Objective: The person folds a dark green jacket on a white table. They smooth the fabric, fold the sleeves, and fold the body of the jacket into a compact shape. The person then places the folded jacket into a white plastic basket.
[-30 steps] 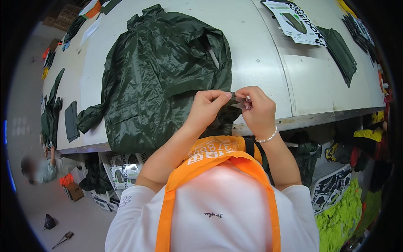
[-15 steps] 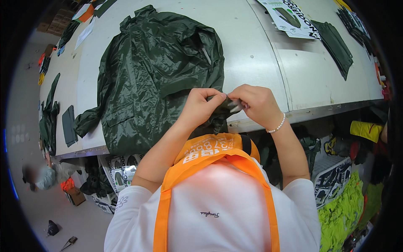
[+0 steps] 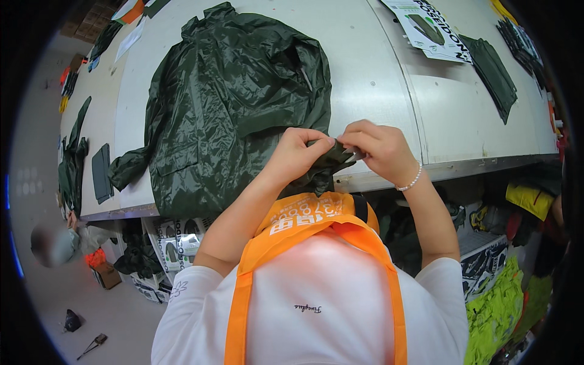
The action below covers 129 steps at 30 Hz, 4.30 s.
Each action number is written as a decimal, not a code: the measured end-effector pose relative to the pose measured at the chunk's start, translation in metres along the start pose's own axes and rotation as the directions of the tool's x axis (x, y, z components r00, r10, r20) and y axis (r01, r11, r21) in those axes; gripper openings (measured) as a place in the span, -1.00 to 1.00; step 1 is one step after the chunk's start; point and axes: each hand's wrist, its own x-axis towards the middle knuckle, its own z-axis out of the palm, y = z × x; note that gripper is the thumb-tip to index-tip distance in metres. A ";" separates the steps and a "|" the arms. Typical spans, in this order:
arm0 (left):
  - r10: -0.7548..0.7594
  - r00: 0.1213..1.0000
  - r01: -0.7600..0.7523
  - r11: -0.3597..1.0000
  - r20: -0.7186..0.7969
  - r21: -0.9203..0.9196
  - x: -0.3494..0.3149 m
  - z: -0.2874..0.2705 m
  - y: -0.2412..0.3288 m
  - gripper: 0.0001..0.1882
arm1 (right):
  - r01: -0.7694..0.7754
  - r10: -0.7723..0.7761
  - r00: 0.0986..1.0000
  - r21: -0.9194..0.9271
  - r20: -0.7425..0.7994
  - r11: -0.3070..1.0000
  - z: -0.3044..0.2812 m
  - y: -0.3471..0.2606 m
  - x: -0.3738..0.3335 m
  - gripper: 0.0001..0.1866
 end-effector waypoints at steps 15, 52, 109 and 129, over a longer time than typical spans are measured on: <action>0.072 0.996 -0.085 0.954 0.057 0.287 -0.001 0.009 0.000 -0.79 | -0.122 0.072 0.966 0.193 0.247 0.974 0.004 -0.002 -0.007 -0.79; -0.107 0.994 0.105 0.979 -0.001 -0.176 0.005 -0.002 0.009 -0.79 | -0.408 0.444 0.891 0.269 -0.088 0.872 0.008 -0.027 -0.011 -0.84; 0.825 0.542 -0.667 0.305 0.162 0.680 -0.010 -0.023 0.014 -0.69 | -0.563 0.730 0.680 0.684 0.065 0.464 0.011 -0.016 -0.010 -0.82; 0.853 0.507 -0.675 0.300 0.127 0.674 -0.009 -0.019 0.016 -0.74 | -0.588 0.550 0.798 0.516 0.246 0.623 -0.004 -0.036 -0.013 -0.84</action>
